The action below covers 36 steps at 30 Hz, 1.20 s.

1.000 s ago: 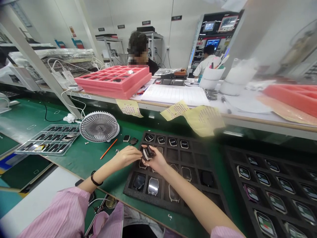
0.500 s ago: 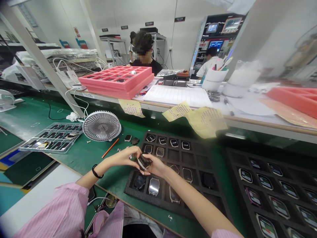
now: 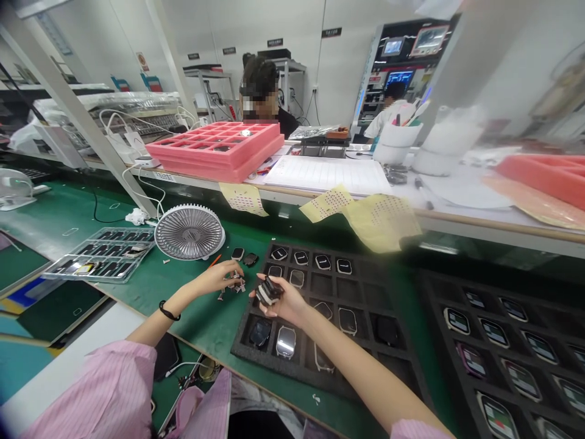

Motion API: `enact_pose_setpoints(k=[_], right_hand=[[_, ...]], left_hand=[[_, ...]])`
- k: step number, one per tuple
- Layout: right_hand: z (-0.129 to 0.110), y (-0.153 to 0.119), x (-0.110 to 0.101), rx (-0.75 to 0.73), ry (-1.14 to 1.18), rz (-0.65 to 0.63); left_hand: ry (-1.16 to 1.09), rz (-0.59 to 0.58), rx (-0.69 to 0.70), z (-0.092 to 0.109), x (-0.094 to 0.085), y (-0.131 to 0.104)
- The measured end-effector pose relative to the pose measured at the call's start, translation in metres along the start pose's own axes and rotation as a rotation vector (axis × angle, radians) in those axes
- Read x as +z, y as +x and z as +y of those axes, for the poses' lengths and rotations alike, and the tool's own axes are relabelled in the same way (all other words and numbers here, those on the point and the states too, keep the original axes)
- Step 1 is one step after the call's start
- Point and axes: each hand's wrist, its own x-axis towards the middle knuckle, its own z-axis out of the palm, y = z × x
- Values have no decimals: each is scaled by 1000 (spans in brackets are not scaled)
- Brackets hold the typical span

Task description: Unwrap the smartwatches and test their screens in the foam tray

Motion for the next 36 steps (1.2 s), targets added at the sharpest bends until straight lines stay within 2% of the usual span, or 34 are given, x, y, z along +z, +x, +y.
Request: enact_pose_setpoints(k=[7,17,23,27,29,32,36], right_hand=[[0,0,-1,-4,-1,-12],[1,0,-3,-10,16,-12],[1,0,-2,-12,28,-7],[1,0,-3,-12,27,-18],[1,1,-4,-8,32,-21],[1,1,-5,-11,41,-24],[3,2,-8,-30,58,-25]], left_hand=[[43,-64,-35,-13,14,1],[-11,-125,-76,-13,9,8],[-49,-90,-84,-13,11,8],[-110,-27,-74,0,-2,6],[-192,38,-23,16,-10,2],[-328,144,199,44,-15,-3],[-219,193,456,67,-1,-4]])
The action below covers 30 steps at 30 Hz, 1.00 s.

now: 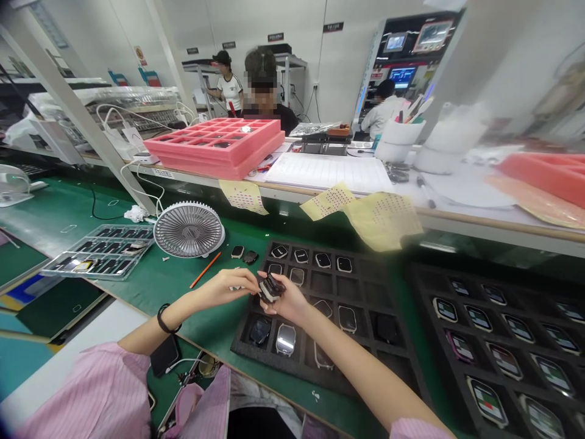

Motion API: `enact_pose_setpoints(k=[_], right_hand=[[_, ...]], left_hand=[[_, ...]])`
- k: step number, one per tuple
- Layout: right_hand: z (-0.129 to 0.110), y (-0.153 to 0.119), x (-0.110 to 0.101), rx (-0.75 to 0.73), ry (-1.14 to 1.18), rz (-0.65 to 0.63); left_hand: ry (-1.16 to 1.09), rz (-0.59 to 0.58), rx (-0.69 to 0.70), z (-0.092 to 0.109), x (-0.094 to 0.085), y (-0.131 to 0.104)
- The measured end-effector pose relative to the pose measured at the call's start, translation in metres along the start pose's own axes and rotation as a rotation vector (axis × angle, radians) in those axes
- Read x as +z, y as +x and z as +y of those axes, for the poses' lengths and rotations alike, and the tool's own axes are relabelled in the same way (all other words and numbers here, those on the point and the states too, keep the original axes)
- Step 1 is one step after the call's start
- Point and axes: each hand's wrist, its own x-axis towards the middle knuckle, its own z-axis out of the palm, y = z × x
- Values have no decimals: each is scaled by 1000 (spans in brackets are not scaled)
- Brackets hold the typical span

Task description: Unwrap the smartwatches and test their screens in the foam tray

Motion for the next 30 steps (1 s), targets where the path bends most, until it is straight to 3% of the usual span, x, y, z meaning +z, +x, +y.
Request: enact_pose_setpoints(k=[5,15,23,30], right_hand=[[1,1,-3,-10,13,7],[0,0,-1,-8,58,21],[2,1,-2,-10,13,-5],[3,0,-1,-1,-21,-18]], left_hand=[[176,47,101,-6,18,-2],[153,143,142,-5,20,-4],[144,129,129,-12,26,-6],[-105,-33,-32,-12,15,4]])
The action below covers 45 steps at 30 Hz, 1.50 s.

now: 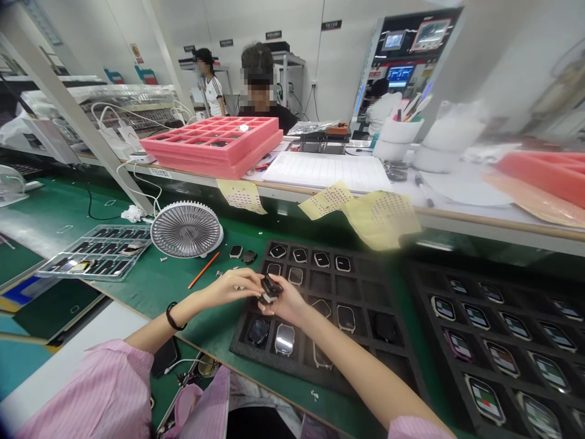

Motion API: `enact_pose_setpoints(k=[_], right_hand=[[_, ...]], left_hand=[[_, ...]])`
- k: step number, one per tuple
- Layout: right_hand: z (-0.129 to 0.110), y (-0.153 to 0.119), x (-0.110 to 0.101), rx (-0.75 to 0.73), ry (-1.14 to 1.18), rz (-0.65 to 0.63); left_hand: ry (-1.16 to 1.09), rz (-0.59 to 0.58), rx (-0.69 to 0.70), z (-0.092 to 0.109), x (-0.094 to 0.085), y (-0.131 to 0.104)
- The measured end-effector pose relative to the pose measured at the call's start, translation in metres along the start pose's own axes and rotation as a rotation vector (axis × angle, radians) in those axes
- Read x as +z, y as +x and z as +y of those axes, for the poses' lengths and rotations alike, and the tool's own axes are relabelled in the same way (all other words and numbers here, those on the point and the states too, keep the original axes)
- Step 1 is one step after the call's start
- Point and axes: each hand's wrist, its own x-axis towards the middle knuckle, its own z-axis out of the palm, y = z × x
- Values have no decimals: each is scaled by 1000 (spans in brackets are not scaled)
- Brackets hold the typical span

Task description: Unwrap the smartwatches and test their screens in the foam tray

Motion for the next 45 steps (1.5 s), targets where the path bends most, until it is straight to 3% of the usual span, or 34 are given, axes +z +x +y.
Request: enact_pose_setpoints(k=[5,11,15,18,24,28,33,37,40,43,45], right_hand=[[0,0,2,19,-32,-15],[3,1,3,8,-88,48],[3,1,4,2,-81,66],[1,1,5,13,-79,57],[-3,-2,10,45,1,99],[-4,-2,10,55,-3,94],[-4,-3,10,36,3,92],[-2,-2,9,2,9,106],[2,0,9,-104,14,172],[6,1,10,-244,-14,256],[8,1,12,-305,-53,287]], left_hand=[[-124,1,-142,-9,-8,8],[-85,-214,-234,-21,-12,21],[-40,-207,-244,-20,-12,23],[-8,-198,-287,-22,-20,16],[287,-275,-349,-45,-41,-21],[334,-300,-362,-57,-35,-34],[320,-320,-355,-57,-30,-25],[278,-283,-389,-57,-30,-20],[241,-205,-433,-55,-27,-20],[190,-39,-478,-40,-20,-17],[24,97,-510,-25,-13,-11]])
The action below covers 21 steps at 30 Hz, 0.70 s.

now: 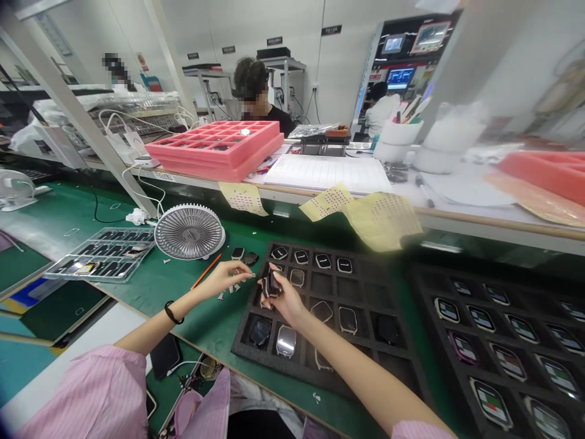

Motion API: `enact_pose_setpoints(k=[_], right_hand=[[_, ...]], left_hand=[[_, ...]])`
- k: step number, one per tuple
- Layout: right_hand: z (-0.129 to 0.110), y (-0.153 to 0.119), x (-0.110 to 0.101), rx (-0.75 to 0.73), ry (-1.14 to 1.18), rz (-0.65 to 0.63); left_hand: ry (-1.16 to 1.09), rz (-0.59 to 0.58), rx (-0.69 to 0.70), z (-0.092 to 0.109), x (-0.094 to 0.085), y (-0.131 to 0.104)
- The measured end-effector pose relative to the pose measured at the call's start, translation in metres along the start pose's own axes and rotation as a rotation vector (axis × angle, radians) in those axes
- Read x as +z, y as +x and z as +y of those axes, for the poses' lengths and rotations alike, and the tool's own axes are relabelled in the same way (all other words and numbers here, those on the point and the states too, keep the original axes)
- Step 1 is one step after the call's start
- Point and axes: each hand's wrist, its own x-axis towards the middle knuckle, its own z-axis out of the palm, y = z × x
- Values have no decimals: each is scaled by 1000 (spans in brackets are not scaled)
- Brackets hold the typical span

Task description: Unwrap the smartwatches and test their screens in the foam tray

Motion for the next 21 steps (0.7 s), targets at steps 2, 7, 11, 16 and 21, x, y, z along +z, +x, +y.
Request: enact_pose_setpoints(k=[2,7,11,16,21], right_hand=[[0,-2,2,-40,-33,10],[1,-4,3,-71,-78,30],[2,-3,3,-84,-97,28],[4,-5,3,-104,-137,0],[5,-4,3,-100,-160,-10]], left_hand=[[-243,11,-39,17,7,-1],[-541,-2,-145,36,18,2],[-587,-49,-189,37,15,5],[-537,-123,-222,41,5,7],[-473,-184,-227,40,3,14]])
